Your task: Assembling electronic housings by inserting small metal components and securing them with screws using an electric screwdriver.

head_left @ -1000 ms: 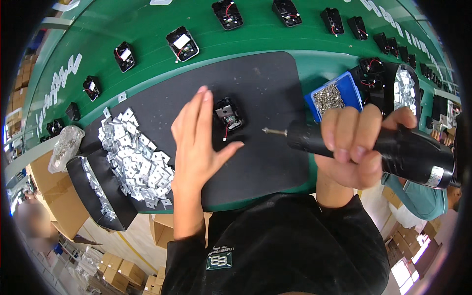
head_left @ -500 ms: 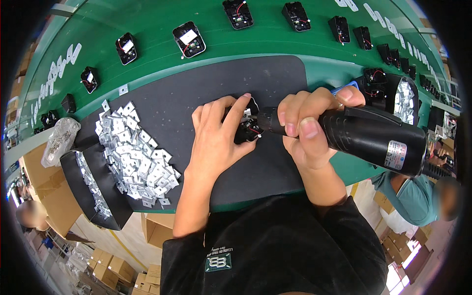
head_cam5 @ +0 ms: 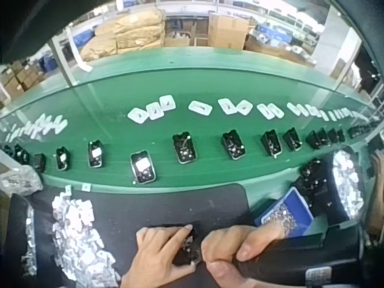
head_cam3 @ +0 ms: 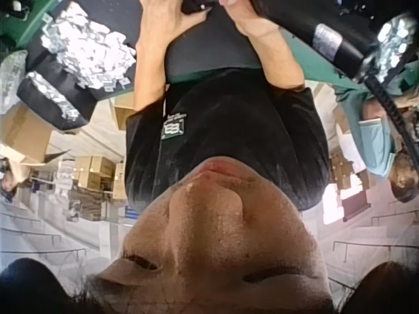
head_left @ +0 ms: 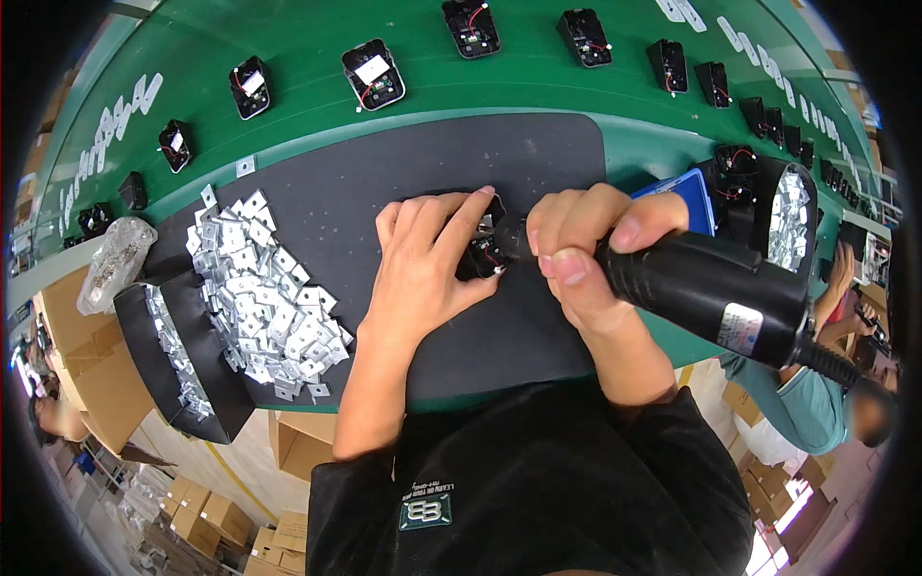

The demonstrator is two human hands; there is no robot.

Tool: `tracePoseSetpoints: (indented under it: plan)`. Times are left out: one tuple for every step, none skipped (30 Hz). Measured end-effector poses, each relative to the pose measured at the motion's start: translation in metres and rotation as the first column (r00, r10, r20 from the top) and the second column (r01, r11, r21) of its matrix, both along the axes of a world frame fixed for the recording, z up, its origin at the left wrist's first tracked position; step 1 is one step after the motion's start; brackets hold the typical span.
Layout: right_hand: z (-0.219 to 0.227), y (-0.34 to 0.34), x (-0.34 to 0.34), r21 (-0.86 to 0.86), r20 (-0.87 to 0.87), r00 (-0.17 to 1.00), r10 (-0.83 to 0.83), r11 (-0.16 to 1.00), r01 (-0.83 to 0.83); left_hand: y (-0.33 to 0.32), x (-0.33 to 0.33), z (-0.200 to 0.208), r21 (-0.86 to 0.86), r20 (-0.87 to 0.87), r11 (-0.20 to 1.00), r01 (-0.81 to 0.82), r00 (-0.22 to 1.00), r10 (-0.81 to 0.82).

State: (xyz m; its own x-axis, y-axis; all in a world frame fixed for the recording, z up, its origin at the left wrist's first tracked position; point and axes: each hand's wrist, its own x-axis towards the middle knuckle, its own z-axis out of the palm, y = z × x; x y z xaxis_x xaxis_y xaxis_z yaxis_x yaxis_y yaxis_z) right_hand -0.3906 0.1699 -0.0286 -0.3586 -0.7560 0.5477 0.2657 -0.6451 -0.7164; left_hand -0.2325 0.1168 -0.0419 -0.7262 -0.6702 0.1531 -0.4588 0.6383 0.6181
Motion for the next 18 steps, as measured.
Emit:
tracePoseSetpoints:
  plan:
    - [0.0, 0.0, 0.001, -0.008, 0.0, 1.0, 0.001, 1.0, -0.001, 0.0, 0.001, 0.0, -0.009, -0.007, 1.0, 0.008, 1.0, -0.009]
    - [0.0, 0.0, 0.002, -0.006, -0.012, 1.0, 0.001, 1.0, -0.001, 0.0, 0.002, 0.001, -0.019, -0.007, 1.0, 0.009, 1.0, -0.009]
    - [0.001, 0.0, 0.003, -0.006, -0.024, 1.0, 0.001, 1.0, -0.001, 0.0, 0.002, 0.001, -0.018, -0.012, 1.0, 0.006, 1.0, -0.006]
    - [-0.002, -0.003, 0.003, -0.069, 0.007, 0.999, 0.032, 0.997, -0.031, 0.0, 0.001, 0.001, -0.02, -0.019, 1.0, 0.004, 1.0, -0.004]
    - [-0.001, 0.0, 0.006, -0.085, 0.005, 1.0, 0.029, 0.996, -0.028, 0.0, 0.001, 0.001, -0.036, -0.021, 0.999, 0.008, 1.0, -0.008]
    - [0.001, 0.005, 0.01, -0.008, -0.018, 1.0, -0.011, 1.0, 0.011, 0.001, 0.003, 0.0, -0.041, -0.024, 0.999, 0.006, 1.0, -0.007]
    - [0.0, 0.007, 0.011, 0.064, -0.045, 0.998, -0.053, 0.996, 0.055, 0.001, 0.002, -0.001, -0.048, -0.028, 0.999, 0.006, 1.0, -0.007]
    - [-0.006, 0.006, 0.014, 0.018, -0.007, 0.997, -0.077, 0.997, 0.077, 0.001, 0.001, -0.001, -0.052, -0.02, 0.999, 0.01, 1.0, -0.011]
    - [-0.004, 0.008, 0.011, -0.003, -0.009, 0.996, -0.087, 0.996, 0.087, 0.002, -0.001, 0.001, -0.073, -0.023, 0.997, 0.02, 0.999, -0.022]
    - [-0.002, 0.011, 0.01, 0.099, 0.019, 0.991, -0.131, 0.987, 0.128, 0.002, -0.003, 0.004, -0.072, 0.016, 0.997, 0.017, 1.0, -0.016]
    - [0.002, 0.013, 0.007, 0.201, 0.043, 0.983, -0.178, 0.965, 0.166, 0.002, -0.005, 0.007, -0.07, 0.055, 0.997, 0.014, 0.998, -0.01]
    - [0.008, 0.016, -0.003, 0.11, 0.069, 0.975, -0.212, 0.973, 0.204, 0.003, -0.009, 0.009, -0.077, 0.11, 0.996, 0.035, 0.994, -0.026]
    - [0.026, 0.022, -0.009, 0.058, 0.19, 0.957, -0.22, 0.975, 0.213, 0.0, -0.011, 0.01, -0.097, 0.111, 0.995, 0.039, 0.993, -0.028]
    - [0.05, 0.03, -0.021, 0.018, 0.24, 0.946, -0.216, 0.976, 0.218, -0.001, -0.013, 0.012, -0.091, 0.116, 0.996, 0.024, 0.993, -0.013]
    - [0.063, 0.042, -0.035, -0.066, 0.237, 0.948, -0.212, 0.97, 0.234, -0.002, -0.017, 0.013, -0.078, 0.115, 0.997, 0.012, 0.993, -0.003]
    - [0.067, 0.052, -0.047, -0.164, 0.269, 0.942, -0.202, 0.954, 0.251, -0.007, -0.022, 0.014, -0.074, 0.082, 0.997, 0.012, 0.997, -0.006]
    - [0.071, 0.066, -0.056, -0.169, 0.327, 0.915, -0.235, 0.938, 0.302, -0.014, -0.034, 0.015, -0.107, 0.078, 0.994, 0.026, 0.997, -0.018]
    - [0.075, 0.082, -0.067, -0.164, 0.273, 0.934, -0.229, 0.946, 0.28, -0.021, -0.049, 0.014, -0.133, 0.028, 0.99, 0.047, 0.999, -0.044]
